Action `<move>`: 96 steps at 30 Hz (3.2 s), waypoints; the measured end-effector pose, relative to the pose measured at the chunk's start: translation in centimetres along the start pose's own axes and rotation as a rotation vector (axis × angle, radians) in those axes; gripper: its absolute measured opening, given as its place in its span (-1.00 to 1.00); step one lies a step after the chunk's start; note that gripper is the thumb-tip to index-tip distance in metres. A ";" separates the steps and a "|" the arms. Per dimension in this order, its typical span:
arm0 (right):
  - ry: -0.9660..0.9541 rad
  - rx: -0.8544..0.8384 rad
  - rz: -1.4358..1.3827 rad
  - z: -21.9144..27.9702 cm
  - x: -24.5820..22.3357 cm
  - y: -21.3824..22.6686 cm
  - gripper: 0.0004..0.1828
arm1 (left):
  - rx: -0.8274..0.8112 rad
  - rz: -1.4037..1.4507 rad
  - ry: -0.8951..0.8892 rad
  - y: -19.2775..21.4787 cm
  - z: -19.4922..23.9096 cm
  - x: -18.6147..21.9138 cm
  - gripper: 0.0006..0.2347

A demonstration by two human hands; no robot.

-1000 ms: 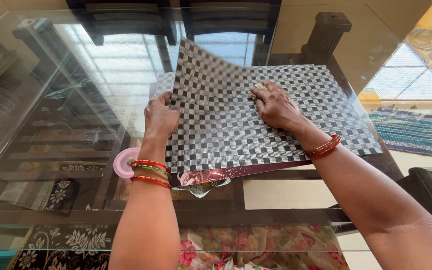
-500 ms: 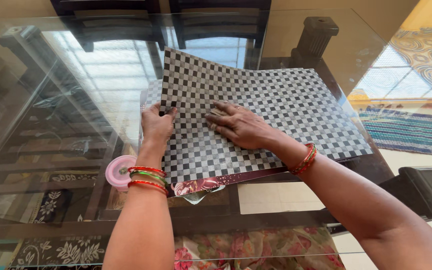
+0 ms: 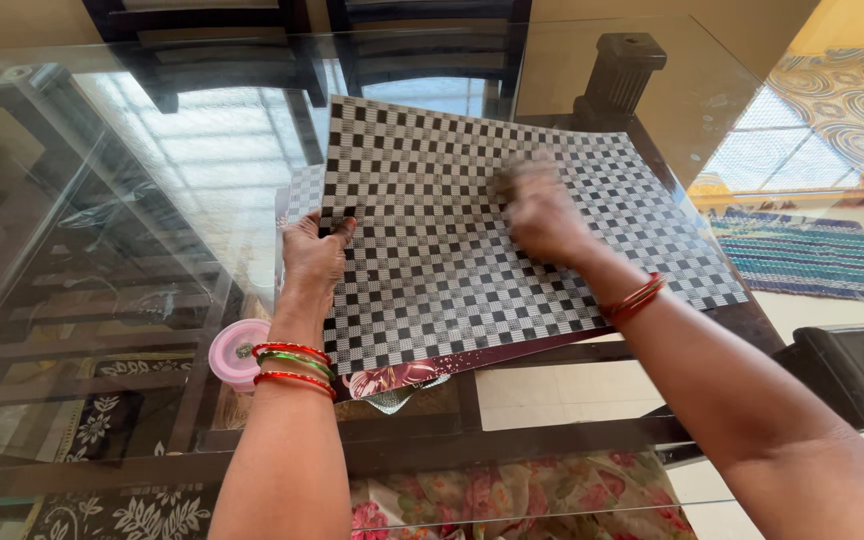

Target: The person wipes multiple checkered placemats on a glass dining table using a cloth. They lift, flip, and wipe each placemat on both sides, then stack them. The person also wipes a white sheet of paper and places it on the table.

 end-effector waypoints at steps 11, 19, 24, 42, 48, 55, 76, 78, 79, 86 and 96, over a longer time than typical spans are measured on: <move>0.181 -0.247 -0.086 -0.2 -10.0 -2.8 -0.24 | 0.023 -0.124 0.059 -0.1 -0.7 -1.3 -0.77; 0.457 0.052 -0.378 -1.7 -15.3 -5.7 -0.42 | 0.079 -0.350 0.062 0.2 0.1 -0.4 -0.69; 0.408 -0.006 -0.517 -4.4 -16.4 -6.7 -0.33 | 0.075 -0.461 0.049 0.0 0.5 0.3 -0.70; 0.333 -0.421 -0.396 3.6 -18.2 -6.2 -0.14 | 0.173 -0.305 0.057 2.8 -2.3 -1.5 -0.68; 0.480 -0.473 -0.278 9.3 -16.2 -0.8 -0.25 | 0.033 -0.341 0.143 4.3 -0.6 0.6 -0.67; 0.093 -0.485 -0.124 8.4 -7.9 2.5 -0.36 | 0.160 -0.951 0.154 7.0 2.6 4.3 -0.73; 0.497 -0.355 -0.135 10.4 -13.2 4.1 -0.25 | 0.176 -0.858 -0.052 6.2 1.1 3.9 -0.73; 0.463 -0.380 -0.163 10.6 -12.9 4.0 -0.29 | 0.171 -0.821 -0.039 6.3 1.0 3.8 -0.72; 0.448 -0.393 -0.179 10.9 -12.8 4.0 -0.31 | 0.169 -0.803 -0.031 6.4 1.0 3.8 -0.72; 0.355 -0.419 -0.146 11.4 -10.6 5.2 -0.14 | 0.013 -0.461 0.225 3.4 1.7 1.3 -0.67; 0.356 -0.377 -0.088 11.7 -8.7 5.2 -0.05 | -0.179 0.050 0.217 -0.3 1.5 -0.1 -0.70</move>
Point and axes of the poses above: each hand's wrist, its own z-axis away from the middle knuckle, its own y-axis out of the back of the hand, x = y × z, the point moved 10 cm from there along -z, towards the middle knuckle, and after that the axes turned 8 degrees about x, right-handed, at the moved point
